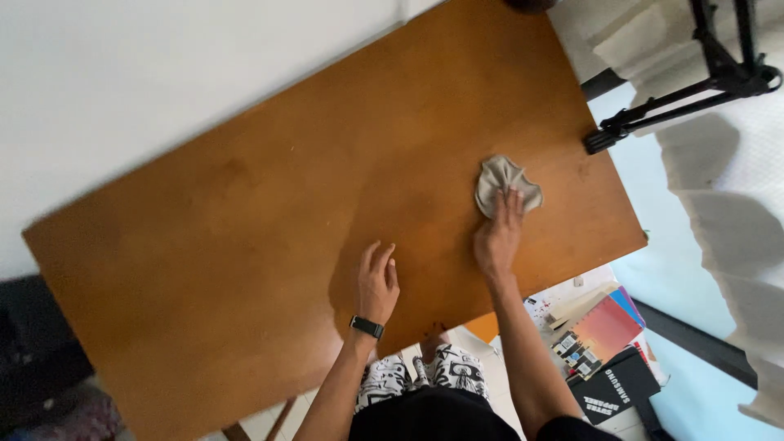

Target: Cleaning a desk lamp and a wooden desk surface using a cloth.

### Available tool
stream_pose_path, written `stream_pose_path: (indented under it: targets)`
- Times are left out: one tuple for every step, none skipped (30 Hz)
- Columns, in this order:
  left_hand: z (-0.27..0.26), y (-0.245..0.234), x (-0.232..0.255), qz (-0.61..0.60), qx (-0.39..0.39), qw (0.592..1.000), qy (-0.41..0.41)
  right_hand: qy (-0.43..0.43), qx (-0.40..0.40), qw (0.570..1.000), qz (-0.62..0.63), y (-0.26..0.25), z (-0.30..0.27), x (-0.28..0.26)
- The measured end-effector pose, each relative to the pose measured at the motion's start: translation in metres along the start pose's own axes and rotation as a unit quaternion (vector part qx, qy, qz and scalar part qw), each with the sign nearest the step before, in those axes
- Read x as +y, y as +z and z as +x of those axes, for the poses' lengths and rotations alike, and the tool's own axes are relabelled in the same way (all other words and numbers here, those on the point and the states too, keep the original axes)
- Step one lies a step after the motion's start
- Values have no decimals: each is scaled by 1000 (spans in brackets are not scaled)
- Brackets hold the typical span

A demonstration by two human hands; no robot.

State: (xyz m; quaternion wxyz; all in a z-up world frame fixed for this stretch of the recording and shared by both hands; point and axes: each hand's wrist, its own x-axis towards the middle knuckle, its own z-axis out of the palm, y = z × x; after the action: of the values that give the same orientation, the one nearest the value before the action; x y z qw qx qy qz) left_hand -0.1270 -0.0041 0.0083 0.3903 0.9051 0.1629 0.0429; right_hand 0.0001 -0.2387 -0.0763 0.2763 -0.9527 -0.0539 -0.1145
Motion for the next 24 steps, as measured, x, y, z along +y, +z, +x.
stream_pose_path:
  targets:
    - [-8,6,-9,1,6,1000,-6,-6,-5,1000,3,17,-14,-8]
    - [-15,12,-18,17,36,999,15,-102,-59,993,-13,35,-27,-15]
    - [-21,19,-27,33,67,997,36,-199,-110,973,-28,54,-40,-22]
    - [-28,18,-32,34,69,997,31,-202,-115,972,-26,54,-53,-38]
    - [-35,17,-37,25,72,997,24,-234,-175,956,-28,55,-67,-53]
    - [-40,17,-42,17,77,997,19,-267,-233,935,-29,57,-80,-69]
    - [-42,6,-33,19,80,997,14,-270,-236,933,-26,55,-79,-62]
    - [-43,-8,-25,80,60,995,1,-247,-249,936,31,54,-78,-58]
    - [-43,-22,-17,140,39,989,-12,-222,-260,936,88,53,-77,-54]
    - [-49,-28,-18,140,40,989,-16,-224,-264,934,89,48,-72,-43]
    - [-54,-33,-19,127,36,990,-38,-187,-168,966,66,42,-67,-31]
    - [-57,-38,-18,115,32,991,-57,-147,-69,986,43,37,-61,-19]
    - [-63,-37,-26,115,32,991,-59,-148,-70,986,43,29,-64,-28]
    - [-68,-36,-34,110,37,992,-53,-121,-78,989,34,21,-67,-38]
    - [-74,-36,-43,106,42,992,-47,-94,-85,992,24,14,-71,-48]
    - [-81,-35,-50,106,40,992,-47,-93,-86,992,23,21,-94,-63]
    - [-87,-35,-57,94,49,994,-33,-145,-128,979,55,29,-117,-78]
    - [-93,-35,-66,82,59,995,-17,-197,-168,962,87,38,-140,-94]
    - [-99,-36,-72,83,57,995,-16,-195,-167,963,87,28,-158,-117]
    - [-105,-38,-78,85,51,995,-15,-220,-221,941,133,19,-179,-143]
    - [-112,-41,-85,88,45,995,-14,-244,-273,913,179,10,-199,-169]
    - [-117,-46,-89,88,39,995,-9,-238,-269,916,178,13,-215,-168]
    - [-122,-50,-93,40,41,998,-6,-261,-297,909,131,16,-231,-167]
    - [-127,-54,-95,-11,42,999,-2,-283,-325,899,80,17,-246,-165]
